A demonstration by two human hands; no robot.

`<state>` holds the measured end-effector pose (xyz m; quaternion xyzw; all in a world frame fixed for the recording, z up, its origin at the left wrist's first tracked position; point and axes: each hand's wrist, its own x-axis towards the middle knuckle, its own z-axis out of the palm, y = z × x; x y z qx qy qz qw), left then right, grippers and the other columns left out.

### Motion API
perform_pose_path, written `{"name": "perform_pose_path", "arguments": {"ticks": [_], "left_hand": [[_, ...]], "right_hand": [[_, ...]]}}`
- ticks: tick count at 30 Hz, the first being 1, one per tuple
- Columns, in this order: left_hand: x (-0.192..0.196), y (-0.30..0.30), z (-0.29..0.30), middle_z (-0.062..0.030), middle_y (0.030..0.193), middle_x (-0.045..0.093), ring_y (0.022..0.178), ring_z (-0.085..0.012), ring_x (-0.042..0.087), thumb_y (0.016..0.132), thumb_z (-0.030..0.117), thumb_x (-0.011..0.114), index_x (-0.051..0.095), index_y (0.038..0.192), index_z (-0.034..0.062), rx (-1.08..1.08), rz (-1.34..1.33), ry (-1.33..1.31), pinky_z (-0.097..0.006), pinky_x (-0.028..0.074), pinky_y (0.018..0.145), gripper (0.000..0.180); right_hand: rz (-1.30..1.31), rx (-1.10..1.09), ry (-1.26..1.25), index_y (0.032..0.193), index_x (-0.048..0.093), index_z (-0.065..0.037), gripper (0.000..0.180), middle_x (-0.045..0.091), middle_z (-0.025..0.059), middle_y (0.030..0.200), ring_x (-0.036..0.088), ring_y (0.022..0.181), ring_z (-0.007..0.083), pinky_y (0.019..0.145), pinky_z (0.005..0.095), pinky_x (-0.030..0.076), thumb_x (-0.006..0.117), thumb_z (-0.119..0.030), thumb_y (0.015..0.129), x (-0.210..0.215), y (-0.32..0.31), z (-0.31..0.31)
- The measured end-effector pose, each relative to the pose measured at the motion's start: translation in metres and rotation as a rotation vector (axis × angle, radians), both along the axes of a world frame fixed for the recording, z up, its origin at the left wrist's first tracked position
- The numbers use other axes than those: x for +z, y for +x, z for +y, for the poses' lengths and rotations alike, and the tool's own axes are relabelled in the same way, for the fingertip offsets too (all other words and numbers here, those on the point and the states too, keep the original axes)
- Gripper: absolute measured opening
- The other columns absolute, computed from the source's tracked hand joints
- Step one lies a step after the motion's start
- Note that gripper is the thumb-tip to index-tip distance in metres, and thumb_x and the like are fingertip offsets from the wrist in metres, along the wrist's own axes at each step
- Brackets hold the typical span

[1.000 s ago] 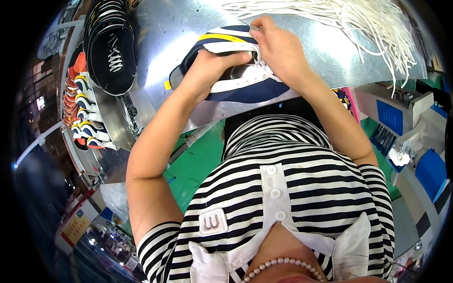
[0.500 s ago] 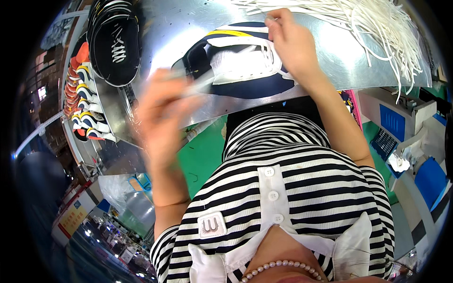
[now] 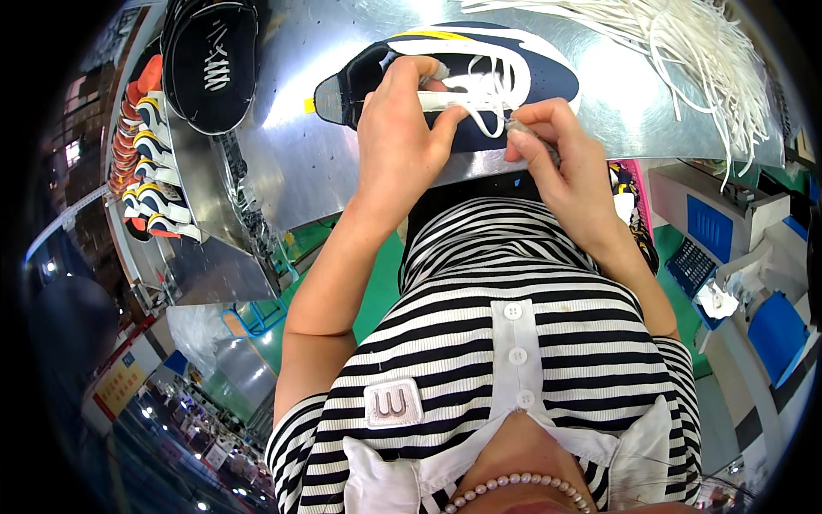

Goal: The person laces a blue and white sneaker with white shoelaces. They thread the laces through the eyelets, pull them tight, and tie a knot to secure them. The person then places the finished shoe on a metal table next to a pile of other shoes and shoelaces.

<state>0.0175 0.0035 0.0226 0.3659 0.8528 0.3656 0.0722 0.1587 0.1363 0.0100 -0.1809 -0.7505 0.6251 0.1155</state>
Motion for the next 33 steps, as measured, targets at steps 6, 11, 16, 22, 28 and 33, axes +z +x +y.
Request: {"name": "perform_pose_path", "arguments": {"ticks": [6,11,16,22,28,33], "left_hand": [[0.006,-0.006,0.0,-0.0124,0.094,0.064,0.079,-0.0306,0.062,0.076,0.008,0.075,0.061,0.1,0.0028,-0.072,0.029,-0.083,-0.039,0.049,0.069,0.029],[0.009,-0.006,-0.006,-0.0125,0.087,0.063,0.074,-0.0302,0.061,0.075,0.001,0.074,0.061,0.093,0.0019,-0.152,0.025,0.061,-0.037,0.048,0.067,0.022],[0.005,0.011,-0.013,-0.0098,0.081,0.061,0.072,-0.0238,0.06,0.074,-0.001,0.076,0.063,0.089,0.0013,-0.194,0.113,0.144,-0.032,0.048,0.066,0.02],[-0.003,0.002,-0.008,-0.0123,0.082,0.059,0.074,-0.0322,0.057,0.077,0.005,0.075,0.061,0.096,0.0024,-0.145,0.17,0.195,-0.04,0.046,0.066,0.024],[0.004,-0.012,-0.007,-0.014,0.089,0.064,0.081,-0.0333,0.061,0.086,0.014,0.068,0.065,0.102,0.0014,-0.169,0.011,-0.02,-0.04,0.048,0.071,0.02],[0.008,-0.019,-0.008,-0.0155,0.091,0.065,0.081,-0.0339,0.062,0.087,0.023,0.068,0.065,0.102,0.0015,-0.214,-0.056,0.003,-0.041,0.049,0.073,0.026]], "right_hand": [[-0.075,-0.025,-0.01,0.108,0.053,-0.003,0.021,0.068,0.0098,0.075,0.065,0.065,0.0178,0.061,0.0286,0.049,0.062,-0.016,0.095,-0.002,-0.004,0.0],[-0.247,-0.065,-0.124,0.102,0.065,-0.002,0.025,0.068,0.0041,0.07,0.058,0.062,0.0081,0.057,0.0256,0.045,0.073,-0.021,0.087,-0.005,-0.01,0.007],[-0.178,-0.18,-0.312,0.094,0.071,-0.003,0.02,0.057,-0.0051,0.063,0.048,0.058,0.0018,0.052,0.0198,0.035,0.074,-0.021,0.087,-0.02,-0.013,0.001],[-0.197,0.029,-0.522,0.095,0.073,-0.003,0.019,0.058,-0.0065,0.07,0.046,0.061,0.0002,0.053,0.0175,0.033,0.072,-0.021,0.089,-0.001,0.001,-0.004],[-0.148,-0.035,-0.364,0.098,0.074,-0.004,0.016,0.059,-0.0068,0.07,0.042,0.056,-0.0008,0.05,0.0158,0.028,0.071,-0.015,0.088,0.012,-0.013,0.005],[0.062,-0.071,-0.56,0.087,0.072,-0.004,0.016,0.05,-0.009,0.06,0.037,0.051,-0.0005,0.046,0.0191,0.025,0.074,-0.02,0.087,-0.008,-0.058,0.012]]}}
